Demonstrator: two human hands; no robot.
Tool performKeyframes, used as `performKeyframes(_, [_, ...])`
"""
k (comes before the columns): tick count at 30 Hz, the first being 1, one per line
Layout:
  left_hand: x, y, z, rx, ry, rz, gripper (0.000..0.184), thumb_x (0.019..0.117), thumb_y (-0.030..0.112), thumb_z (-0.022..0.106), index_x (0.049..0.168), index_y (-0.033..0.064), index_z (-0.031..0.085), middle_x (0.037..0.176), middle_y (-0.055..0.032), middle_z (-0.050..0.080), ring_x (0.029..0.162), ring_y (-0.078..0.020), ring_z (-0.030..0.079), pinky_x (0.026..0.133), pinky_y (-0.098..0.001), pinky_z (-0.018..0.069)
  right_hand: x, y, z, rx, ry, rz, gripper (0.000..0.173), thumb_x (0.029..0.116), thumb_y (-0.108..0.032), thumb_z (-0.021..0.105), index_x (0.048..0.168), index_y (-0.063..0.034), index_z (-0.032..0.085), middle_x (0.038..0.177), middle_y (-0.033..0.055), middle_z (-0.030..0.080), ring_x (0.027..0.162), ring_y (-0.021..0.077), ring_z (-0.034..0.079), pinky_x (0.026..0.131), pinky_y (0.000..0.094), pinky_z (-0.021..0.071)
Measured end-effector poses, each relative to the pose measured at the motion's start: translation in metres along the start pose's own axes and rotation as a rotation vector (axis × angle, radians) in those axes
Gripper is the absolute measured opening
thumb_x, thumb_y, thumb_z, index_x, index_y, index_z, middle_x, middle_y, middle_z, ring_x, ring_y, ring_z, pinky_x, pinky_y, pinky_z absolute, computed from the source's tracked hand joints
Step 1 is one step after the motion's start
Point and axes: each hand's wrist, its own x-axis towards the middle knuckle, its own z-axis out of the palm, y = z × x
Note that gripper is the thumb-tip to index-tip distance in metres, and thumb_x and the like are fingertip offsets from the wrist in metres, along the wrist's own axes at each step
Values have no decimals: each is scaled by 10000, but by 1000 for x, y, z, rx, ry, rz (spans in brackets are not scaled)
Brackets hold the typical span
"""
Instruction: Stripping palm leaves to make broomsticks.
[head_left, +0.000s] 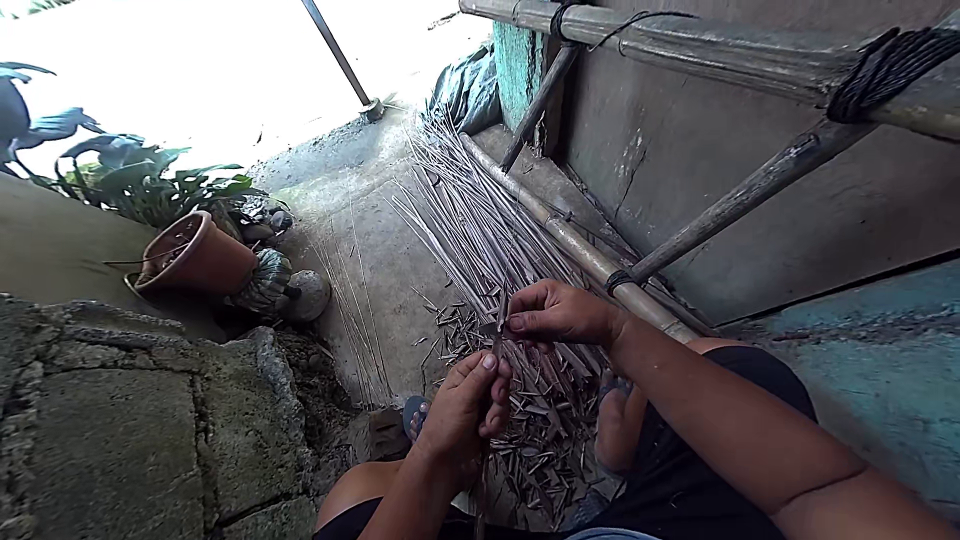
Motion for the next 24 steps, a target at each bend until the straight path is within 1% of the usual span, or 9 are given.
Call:
performKeyframes(3, [-1, -1, -2, 32, -16, 15, 289, 1090, 274, 487, 981, 58, 645, 644, 6, 567, 455, -39, 526, 428, -170, 455, 0, -8, -5, -9, 172, 28, 203, 1024, -199, 590, 900, -66, 681, 712, -5, 659, 561, 59, 603, 525, 208, 518])
performKeyframes(5, [-2, -3, -3, 69, -5, 23, 298, 1093, 267, 479, 1016, 39, 656, 661, -7, 582, 458, -42, 527, 429, -174, 457, 1, -11, -13, 32, 345, 53, 201, 1046, -160, 565, 924, -34, 664, 705, 29, 659, 537, 71, 596, 516, 206, 519])
performKeyframes(7, [-3, -6, -3, 113, 52, 34, 310, 1097, 241, 452, 1100, 10, 658, 716, -29, 614, 474, -45, 532, 435, -180, 465, 2, -14, -18, 93, 495, 66, 192, 1069, -143, 535, 978, -13, 643, 712, 63, 664, 517, 87, 601, 503, 210, 531])
performKeyframes(8, [-2, -6, -2, 137, 94, 50, 319, 1096, 215, 443, 1176, -13, 652, 759, -47, 627, 486, -54, 538, 438, -185, 473, 2, -16, -17, 117, 530, 71, 179, 1071, -137, 533, 1009, -8, 639, 721, 77, 670, 516, 97, 610, 501, 218, 540])
performKeyframes(9, [-2, -7, -1, 167, 133, 69, 323, 1095, 188, 442, 1252, -25, 628, 794, -59, 626, 500, -64, 542, 445, -192, 480, 1, -18, -16, 131, 518, 84, 162, 1069, -134, 538, 1052, -9, 639, 739, 88, 674, 524, 107, 620, 502, 225, 548])
performKeyframes(11, [0, -8, 0, 230, 210, 123, 343, 1082, 132, 466, 1362, -40, 560, 813, -82, 621, 520, -85, 555, 455, -207, 493, -2, -20, -10, 120, 382, 134, 187, 1055, -126, 551, 1178, -20, 642, 779, 80, 668, 560, 114, 629, 515, 233, 553])
performKeyframes(14, [2, -7, 3, 291, 282, 182, 378, 1066, 93, 496, 1412, -55, 530, 849, -116, 652, 550, -113, 596, 464, -227, 517, -4, -15, 2, 75, 151, 198, 285, 1045, -155, 563, 1293, -50, 657, 806, 38, 670, 576, 93, 618, 515, 229, 542])
performKeyframes(18, [3, -9, 1, 316, 293, 203, 345, 1067, 98, 508, 1370, -56, 565, 848, -137, 661, 551, -128, 605, 460, -235, 520, -3, -6, 13, 115, 27, 203, 287, 1035, -155, 578, 1289, -49, 658, 808, 37, 682, 578, 87, 626, 515, 227, 546])
performKeyframes(24, [5, -7, 4, 367, 322, 205, 371, 1057, 72, 514, 1397, -68, 562, 838, -139, 661, 524, -122, 580, 451, -232, 509, -4, -9, 11, 77, 113, 188, 274, 1033, -160, 590, 1259, -40, 687, 805, 39, 685, 580, 92, 630, 520, 229, 552])
